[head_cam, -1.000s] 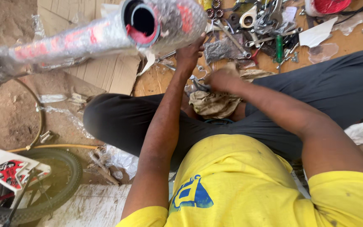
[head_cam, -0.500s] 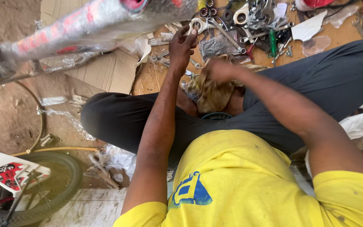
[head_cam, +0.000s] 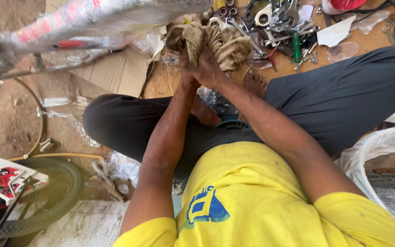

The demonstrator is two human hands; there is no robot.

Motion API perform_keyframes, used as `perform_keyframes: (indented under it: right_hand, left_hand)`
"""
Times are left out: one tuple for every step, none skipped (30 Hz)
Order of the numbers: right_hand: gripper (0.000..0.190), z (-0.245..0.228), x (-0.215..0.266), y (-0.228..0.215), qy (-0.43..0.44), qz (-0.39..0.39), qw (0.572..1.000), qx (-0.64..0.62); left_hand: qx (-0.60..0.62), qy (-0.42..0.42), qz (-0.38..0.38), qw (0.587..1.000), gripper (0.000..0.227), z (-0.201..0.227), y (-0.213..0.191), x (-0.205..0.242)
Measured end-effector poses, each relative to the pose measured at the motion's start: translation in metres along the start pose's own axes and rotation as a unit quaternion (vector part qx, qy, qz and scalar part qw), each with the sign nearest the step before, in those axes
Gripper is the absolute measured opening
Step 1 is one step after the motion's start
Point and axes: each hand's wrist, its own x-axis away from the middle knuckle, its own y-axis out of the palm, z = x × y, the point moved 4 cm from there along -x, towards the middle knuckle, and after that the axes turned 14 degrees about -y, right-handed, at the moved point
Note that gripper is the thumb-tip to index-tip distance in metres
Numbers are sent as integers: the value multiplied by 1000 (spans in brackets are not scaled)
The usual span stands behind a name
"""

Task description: The person sits on the floor and applies a red substance to a small black ring using a tool. They then wipe their hands with a cloth and proceed to handle small metal ball bearings, placing them into a circular metal component.

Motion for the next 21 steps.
perform_keyframes:
  right_hand:
    - [94,-4,8,14,-9,-23,999,32]
    - [101,-6,16,22,-29,-45,997,64]
    - [109,-9,26,26,-51,-61,992,100]
    - [114,-13,35,25,-81,-72,985,137]
    - [111,-17,42,22,-69,-70,991,94]
    - [109,-22,48,14,-57,-68,995,51]
    - [106,-28,43,5,-52,-64,997,9]
    - [98,-34,33,-2,-75,-72,994,28]
    - [90,-39,32,-9,-87,-78,992,45]
    - [83,-43,31,-12,-99,-84,990,62]
    - [82,-49,28,-19,-140,-42,982,121]
    - [81,-54,26,-24,-181,-1,967,179]
    - [80,-58,19,-30,-227,37,944,236]
    - [78,-55,9,-39,-248,63,924,285]
    - [77,-49,4,-49,-259,90,903,330]
    - [76,-41,3,-55,-270,116,880,374]
    - [68,-29,1,-64,-242,128,893,356]
    - [60,-17,5,-69,-214,139,906,337]
    - [55,-4,12,-67,-184,144,921,310]
    - [49,9,16,-66,-172,171,928,282]
    - [44,22,13,-65,-164,199,932,253]
  left_hand:
    - [-11,-3,19,1000,66,7,1,3]
    - [-18,-4,35,999,67,14,3,6]
    - [-19,-10,44,999,67,19,5,6]
    - [-19,-16,50,998,68,20,7,7]
    - [-25,-16,61,998,68,26,5,11]
    - [-36,-15,71,997,69,26,6,13]
    - [-51,-4,80,995,69,37,5,6]
    - [-69,7,93,993,70,47,5,-1]
    - [-92,16,125,988,70,51,2,-3]
    - [-118,25,164,979,71,58,0,-5]
    - [-150,33,202,967,71,62,3,-8]
    - [-190,22,204,960,72,61,12,-7]
    - [-234,14,202,951,72,61,26,-10]
    - [-282,5,175,943,73,55,46,-11]
    - [-300,-8,135,944,73,44,62,1]
    - [-333,-16,98,938,74,33,79,12]
    - [-240,-54,47,968,74,26,96,9]
    - [-114,-99,-2,989,75,17,110,9]
    - [69,-164,-40,983,77,7,117,14]
    - [38,-170,-12,985,76,1,118,14]
    - [4,-172,14,985,76,1,117,7]
